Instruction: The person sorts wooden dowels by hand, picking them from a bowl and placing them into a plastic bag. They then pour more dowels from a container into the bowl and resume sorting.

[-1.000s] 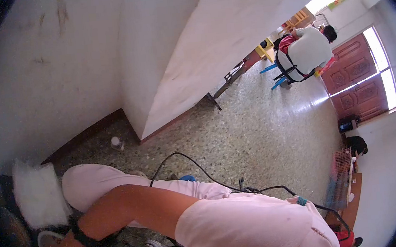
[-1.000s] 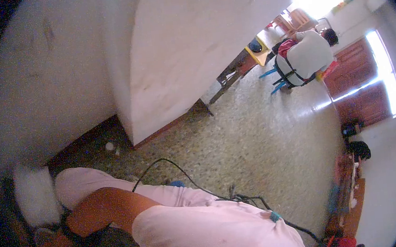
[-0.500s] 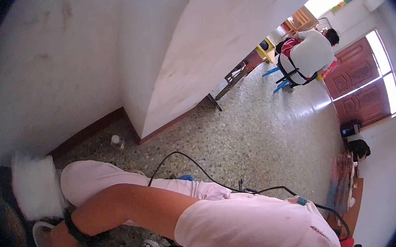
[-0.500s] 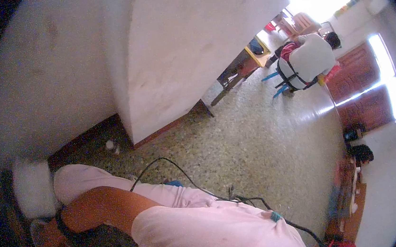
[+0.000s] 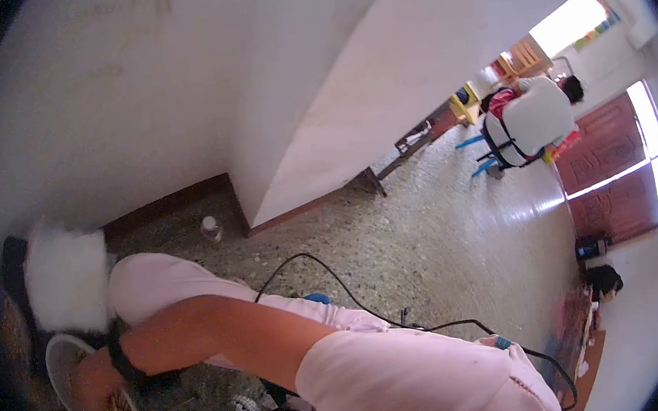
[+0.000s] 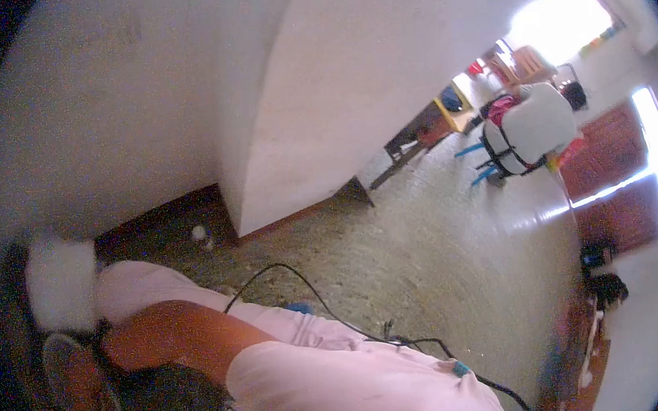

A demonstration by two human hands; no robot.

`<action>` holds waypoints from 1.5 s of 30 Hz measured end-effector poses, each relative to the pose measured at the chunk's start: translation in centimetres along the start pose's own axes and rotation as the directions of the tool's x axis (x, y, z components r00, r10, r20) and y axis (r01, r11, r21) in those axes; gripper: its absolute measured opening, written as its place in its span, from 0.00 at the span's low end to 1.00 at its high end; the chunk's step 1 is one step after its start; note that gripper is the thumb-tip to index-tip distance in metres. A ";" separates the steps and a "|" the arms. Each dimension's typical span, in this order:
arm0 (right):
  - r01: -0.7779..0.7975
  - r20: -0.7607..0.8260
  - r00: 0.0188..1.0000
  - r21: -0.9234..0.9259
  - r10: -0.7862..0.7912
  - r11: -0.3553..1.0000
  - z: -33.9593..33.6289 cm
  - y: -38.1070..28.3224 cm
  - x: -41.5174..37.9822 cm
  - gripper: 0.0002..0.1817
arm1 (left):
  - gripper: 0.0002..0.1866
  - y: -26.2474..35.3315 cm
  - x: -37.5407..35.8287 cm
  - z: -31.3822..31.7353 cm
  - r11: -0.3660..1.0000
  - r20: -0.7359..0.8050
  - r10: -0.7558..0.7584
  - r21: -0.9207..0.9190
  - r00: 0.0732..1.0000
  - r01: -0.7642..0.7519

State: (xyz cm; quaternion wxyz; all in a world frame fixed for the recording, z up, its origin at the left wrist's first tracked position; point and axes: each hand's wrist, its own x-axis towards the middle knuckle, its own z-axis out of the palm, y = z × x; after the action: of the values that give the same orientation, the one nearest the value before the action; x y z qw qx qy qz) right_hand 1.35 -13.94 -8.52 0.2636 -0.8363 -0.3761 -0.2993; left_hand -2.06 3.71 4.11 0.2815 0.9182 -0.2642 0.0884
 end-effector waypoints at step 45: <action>-0.699 0.496 0.711 0.417 0.499 0.581 -5.4 -3.4 6.3 0.10 | 0.19 -3.9 -1.0 -0.8 0.804 -0.336 -0.270 -0.594 0.902 0.019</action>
State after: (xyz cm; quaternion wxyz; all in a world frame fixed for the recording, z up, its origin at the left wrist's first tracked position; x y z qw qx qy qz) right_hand 0.42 -12.63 0.31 0.5244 -0.8291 -0.1762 0.0809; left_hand -0.84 7.35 2.64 0.6007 0.7682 -0.1421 0.1699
